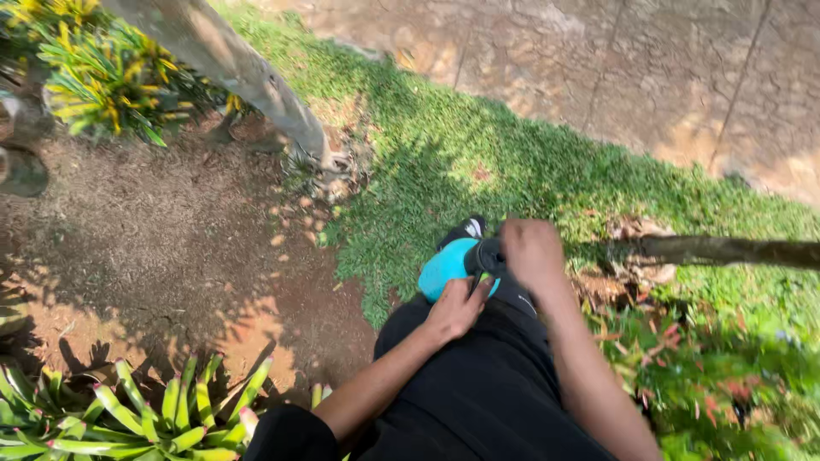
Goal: The person walks along a garden path while holding a handheld pressure sprayer and repeatedly pumps the handle to build pressure. They aim the nozzle at various potted and ground plants, spraying a fine mist onto leaves and soil. The person moves between different plant groupings and adjusts the spray direction as they proceed.
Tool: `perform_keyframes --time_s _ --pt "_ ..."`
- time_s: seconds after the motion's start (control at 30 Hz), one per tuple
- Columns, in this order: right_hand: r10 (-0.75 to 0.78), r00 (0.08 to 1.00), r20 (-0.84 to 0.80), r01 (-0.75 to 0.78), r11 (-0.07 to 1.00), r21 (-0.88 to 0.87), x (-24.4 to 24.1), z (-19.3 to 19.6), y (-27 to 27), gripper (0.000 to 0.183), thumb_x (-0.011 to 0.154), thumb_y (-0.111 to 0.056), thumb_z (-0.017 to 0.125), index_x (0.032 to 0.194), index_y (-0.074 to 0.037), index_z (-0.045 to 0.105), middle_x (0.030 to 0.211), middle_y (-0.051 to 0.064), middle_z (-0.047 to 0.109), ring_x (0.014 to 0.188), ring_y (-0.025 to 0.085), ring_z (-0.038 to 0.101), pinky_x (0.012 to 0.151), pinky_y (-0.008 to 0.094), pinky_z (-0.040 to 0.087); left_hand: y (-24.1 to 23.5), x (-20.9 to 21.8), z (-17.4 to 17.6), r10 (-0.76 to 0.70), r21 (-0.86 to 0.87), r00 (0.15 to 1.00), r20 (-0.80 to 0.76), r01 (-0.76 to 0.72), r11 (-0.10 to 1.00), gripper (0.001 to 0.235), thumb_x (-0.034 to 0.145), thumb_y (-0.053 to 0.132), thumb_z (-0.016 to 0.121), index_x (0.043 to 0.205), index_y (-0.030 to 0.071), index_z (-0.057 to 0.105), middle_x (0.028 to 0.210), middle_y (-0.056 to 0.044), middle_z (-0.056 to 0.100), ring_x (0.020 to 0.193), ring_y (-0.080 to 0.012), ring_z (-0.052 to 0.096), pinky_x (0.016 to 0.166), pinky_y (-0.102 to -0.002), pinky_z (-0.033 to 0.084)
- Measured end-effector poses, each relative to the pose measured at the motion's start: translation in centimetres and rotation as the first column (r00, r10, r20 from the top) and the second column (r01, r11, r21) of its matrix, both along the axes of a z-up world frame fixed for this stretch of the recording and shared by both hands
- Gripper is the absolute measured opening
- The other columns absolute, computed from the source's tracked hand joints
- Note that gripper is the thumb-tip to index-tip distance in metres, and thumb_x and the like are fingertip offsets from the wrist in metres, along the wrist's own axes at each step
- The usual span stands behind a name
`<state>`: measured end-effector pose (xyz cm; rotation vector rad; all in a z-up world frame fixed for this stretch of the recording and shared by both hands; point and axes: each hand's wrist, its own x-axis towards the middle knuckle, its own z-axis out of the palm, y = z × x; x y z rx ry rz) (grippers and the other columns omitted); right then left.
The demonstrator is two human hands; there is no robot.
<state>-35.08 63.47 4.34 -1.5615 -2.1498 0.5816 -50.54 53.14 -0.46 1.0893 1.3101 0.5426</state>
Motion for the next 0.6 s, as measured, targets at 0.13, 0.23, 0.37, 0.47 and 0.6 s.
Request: perform_keyframes --time_s 0.13,0.23,0.37,0.47,0.6 --pt "-0.028 0.965 -0.26 -0.072 0.927 -0.367 0.7 -4.3 7.6 0.049 0.109 -0.03 0.043 0.075 -0.002 0.065 0.071 0.015 0.065 0.068 0.033 0.064 0.07 0.048 0.052 6.4 1.3 -1.7 0.072 0.109 0.99 -0.124 -0.058 0.992 0.052 0.107 0.04 0.052 0.076 -0.001 0.06 0.061 -0.007 0.06 0.059 -0.0168 0.061 0.061 -0.036 0.048" --pt "-0.342 0.871 -0.352 -0.005 0.711 -0.704 2.7 -3.8 11.9 0.027 0.11 -0.033 0.038 0.112 -0.011 0.054 0.093 0.013 0.068 0.073 0.035 0.064 0.073 0.05 0.055 11.2 1.2 -3.0 0.197 -0.072 0.979 -0.054 -0.201 0.977 0.043 0.106 0.037 0.052 0.085 0.001 0.057 0.063 -0.006 0.058 0.055 -0.0159 0.059 0.055 -0.034 0.049" --pt "-0.134 0.976 -0.172 0.007 0.808 -0.59 4.2 -4.1 15.5 0.039 0.106 -0.037 0.042 0.125 -0.005 0.053 0.119 0.016 0.065 0.106 0.029 0.069 0.094 0.043 0.053 16.7 1.6 -4.8 0.436 -0.109 0.863 0.254 -0.422 0.9 0.032 0.111 0.029 0.046 0.099 0.001 0.055 0.076 -0.007 0.058 0.063 -0.0145 0.058 0.06 -0.033 0.049" --pt "-0.091 0.905 -0.416 -0.254 0.669 -0.698 3.2 -6.6 17.0 0.045 0.106 -0.04 0.042 0.134 -0.006 0.053 0.127 0.012 0.066 0.124 0.022 0.061 0.107 0.038 0.045 21.0 2.2 -5.9 0.373 0.105 0.875 0.309 -0.421 0.901 0.03 0.113 0.026 0.043 0.113 -0.001 0.055 0.092 -0.008 0.063 0.078 -0.0144 0.063 0.071 -0.031 0.05" --pt "-0.316 0.789 -0.528 -0.257 0.611 -0.749 2.0 -9.8 21.3 0.049 0.106 -0.042 0.044 0.142 -0.007 0.045 0.132 0.009 0.06 0.128 0.018 0.053 0.11 0.034 0.039 28.3 3.5 -6.6 0.374 0.17 0.902 0.214 -0.411 0.895 0.035 0.11 0.023 0.043 0.132 -0.002 0.054 0.115 -0.013 0.069 0.105 -0.0215 0.067 0.091 -0.035 0.051"
